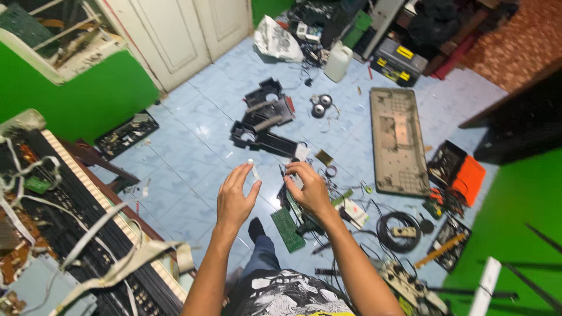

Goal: The person unscrews and removes a speaker from the chassis of an electronic keyboard using a screwdriver, then picks up and shows a container of screws.

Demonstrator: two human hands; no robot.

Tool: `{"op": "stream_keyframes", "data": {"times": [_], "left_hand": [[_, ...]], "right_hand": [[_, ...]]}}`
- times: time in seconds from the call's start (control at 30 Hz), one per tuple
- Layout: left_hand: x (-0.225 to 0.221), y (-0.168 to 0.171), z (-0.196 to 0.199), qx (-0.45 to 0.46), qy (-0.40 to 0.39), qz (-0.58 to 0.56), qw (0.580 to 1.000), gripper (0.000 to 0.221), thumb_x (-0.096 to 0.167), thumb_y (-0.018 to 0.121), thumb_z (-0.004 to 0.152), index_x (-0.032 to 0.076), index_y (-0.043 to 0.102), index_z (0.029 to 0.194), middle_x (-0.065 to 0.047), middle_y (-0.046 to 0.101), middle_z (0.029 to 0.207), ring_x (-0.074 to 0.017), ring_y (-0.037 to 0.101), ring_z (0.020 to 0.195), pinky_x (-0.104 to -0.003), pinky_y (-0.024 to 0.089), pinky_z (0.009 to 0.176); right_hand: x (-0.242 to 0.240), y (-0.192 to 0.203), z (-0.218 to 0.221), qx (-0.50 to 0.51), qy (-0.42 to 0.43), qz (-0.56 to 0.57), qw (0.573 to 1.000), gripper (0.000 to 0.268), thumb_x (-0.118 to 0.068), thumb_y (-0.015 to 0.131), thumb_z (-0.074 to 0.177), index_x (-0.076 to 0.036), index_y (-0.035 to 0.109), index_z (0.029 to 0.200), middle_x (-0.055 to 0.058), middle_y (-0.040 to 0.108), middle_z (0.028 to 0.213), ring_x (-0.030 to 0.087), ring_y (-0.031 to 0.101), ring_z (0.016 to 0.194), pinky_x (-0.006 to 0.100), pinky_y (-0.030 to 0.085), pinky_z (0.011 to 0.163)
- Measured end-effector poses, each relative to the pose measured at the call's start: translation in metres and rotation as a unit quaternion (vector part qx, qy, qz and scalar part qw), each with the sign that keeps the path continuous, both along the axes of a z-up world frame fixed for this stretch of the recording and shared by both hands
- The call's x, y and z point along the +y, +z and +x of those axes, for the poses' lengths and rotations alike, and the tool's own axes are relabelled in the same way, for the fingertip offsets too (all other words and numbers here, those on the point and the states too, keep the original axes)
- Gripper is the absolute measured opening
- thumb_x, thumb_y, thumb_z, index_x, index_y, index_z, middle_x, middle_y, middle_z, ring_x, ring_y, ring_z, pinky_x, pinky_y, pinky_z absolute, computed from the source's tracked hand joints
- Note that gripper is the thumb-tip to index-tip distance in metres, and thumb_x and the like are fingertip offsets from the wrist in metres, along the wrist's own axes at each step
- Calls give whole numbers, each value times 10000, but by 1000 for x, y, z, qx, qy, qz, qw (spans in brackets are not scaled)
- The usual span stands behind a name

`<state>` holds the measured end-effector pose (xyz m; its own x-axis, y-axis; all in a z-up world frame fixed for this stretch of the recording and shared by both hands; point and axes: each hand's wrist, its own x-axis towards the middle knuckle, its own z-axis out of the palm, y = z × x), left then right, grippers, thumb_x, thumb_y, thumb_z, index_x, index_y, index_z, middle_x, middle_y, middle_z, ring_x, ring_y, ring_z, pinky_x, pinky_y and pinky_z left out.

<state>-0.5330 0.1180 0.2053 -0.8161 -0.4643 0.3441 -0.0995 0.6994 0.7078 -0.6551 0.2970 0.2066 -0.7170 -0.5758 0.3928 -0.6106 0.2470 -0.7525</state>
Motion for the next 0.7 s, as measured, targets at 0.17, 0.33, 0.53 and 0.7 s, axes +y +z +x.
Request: {"op": "stream_keyframes", "data": {"times": [0.17,0.33,0.53,0.7], "left_hand": [[-76,-7,-23,9,59,-21,998,471,228,739,878,67,655,1312,-157,634,1390,-362,577,1300,-455,468,1046],[-153,3,-43,16,96,-25,995,480,232,740,868,68,658,1313,-154,634,1384,-349,575,1314,-441,470,1056],[-217,9,-58,17,157,-59,986,461,224,746,887,70,667,1313,-160,632,1387,-360,573,1308,-451,460,1071],[-258,4,-58,22,231,-43,972,456,206,743,888,70,661,1316,-145,645,1373,-352,581,1306,-437,477,1060]], "right_hand": [[-97,7,-41,23,87,-13,996,140,-133,735,886,-36,682,972,120,712,1175,311,703,1065,370,551,883],[-192,21,-79,40,145,-10,989,139,-127,742,894,-24,672,957,112,723,1110,302,712,1030,367,556,871],[-274,24,-114,59,206,-55,975,144,-81,739,894,-8,653,983,133,722,1102,303,720,1021,363,567,856],[-346,20,-128,14,255,-61,965,150,-81,738,905,-18,670,1024,123,745,1075,262,735,953,346,579,820]]}}
